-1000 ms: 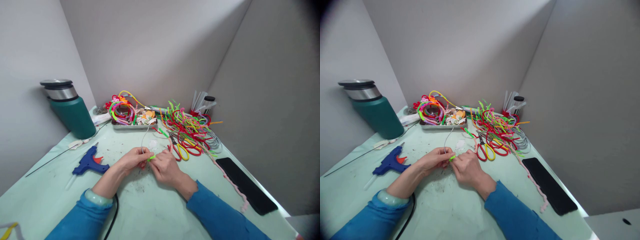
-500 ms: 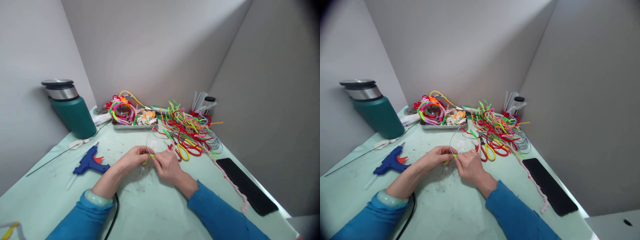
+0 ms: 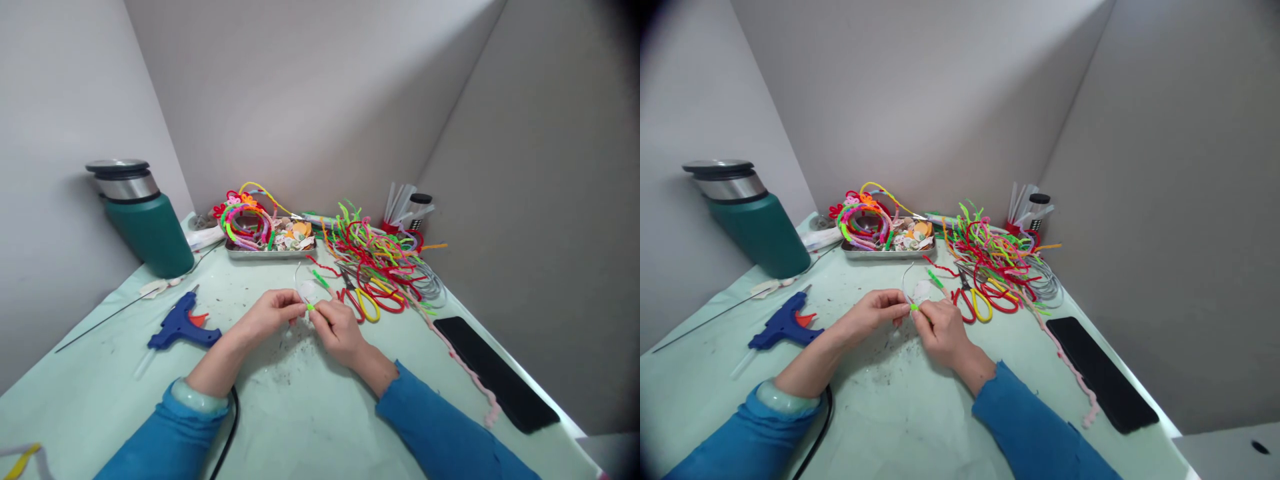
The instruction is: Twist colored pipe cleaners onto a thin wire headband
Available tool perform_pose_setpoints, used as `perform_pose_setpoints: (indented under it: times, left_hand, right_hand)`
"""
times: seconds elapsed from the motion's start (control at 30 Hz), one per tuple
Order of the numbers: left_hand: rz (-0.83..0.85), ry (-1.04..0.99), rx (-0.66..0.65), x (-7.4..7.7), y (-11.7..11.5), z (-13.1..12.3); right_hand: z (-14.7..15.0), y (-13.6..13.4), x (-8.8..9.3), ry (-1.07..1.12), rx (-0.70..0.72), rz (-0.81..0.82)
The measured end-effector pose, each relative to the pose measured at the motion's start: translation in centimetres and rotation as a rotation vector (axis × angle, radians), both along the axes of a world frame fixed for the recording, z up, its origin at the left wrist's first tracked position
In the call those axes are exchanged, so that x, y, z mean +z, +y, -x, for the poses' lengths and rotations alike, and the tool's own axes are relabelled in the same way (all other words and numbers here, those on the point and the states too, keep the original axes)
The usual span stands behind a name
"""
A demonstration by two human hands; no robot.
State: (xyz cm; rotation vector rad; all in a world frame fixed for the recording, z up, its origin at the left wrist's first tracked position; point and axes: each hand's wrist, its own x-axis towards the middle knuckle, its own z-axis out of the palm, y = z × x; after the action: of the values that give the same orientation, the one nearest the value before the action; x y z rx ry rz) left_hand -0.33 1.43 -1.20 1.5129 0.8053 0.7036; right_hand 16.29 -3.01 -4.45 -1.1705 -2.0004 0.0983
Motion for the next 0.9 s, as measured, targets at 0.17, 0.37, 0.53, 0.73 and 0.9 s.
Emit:
perform_pose_setpoints:
  times: [0.17,0.37,0.53,0.73,0.9]
  left_hand:
    - [-0.046,-0.026,0.010,-0.29,0.11,-0.14]
    - [-0.099,-0.097,-0.016,-0.40,0.06,-0.20]
    - [-0.194,-0.066,0.005,-0.29,-0.05,-0.22]
    - [-0.236,-0.046,-0.001,-0.04,-0.19,-0.25]
    - [-0.287,0.000,0.052,-0.30,-0.05,-0.27]
  right_hand:
    - [0.17,0.10,0.04,0.080,0.035,0.067]
    - [0.12,-0.12,0.41,0.197,0.077,0.142]
    - [-0.08,-0.14,0.41,0.194,0.084,0.164]
    - [-0.16,-0.16,0.21,0.175,0.082,0.153]
    - [-0.20,-0.12,0.15,0.143,0.063,0.114]
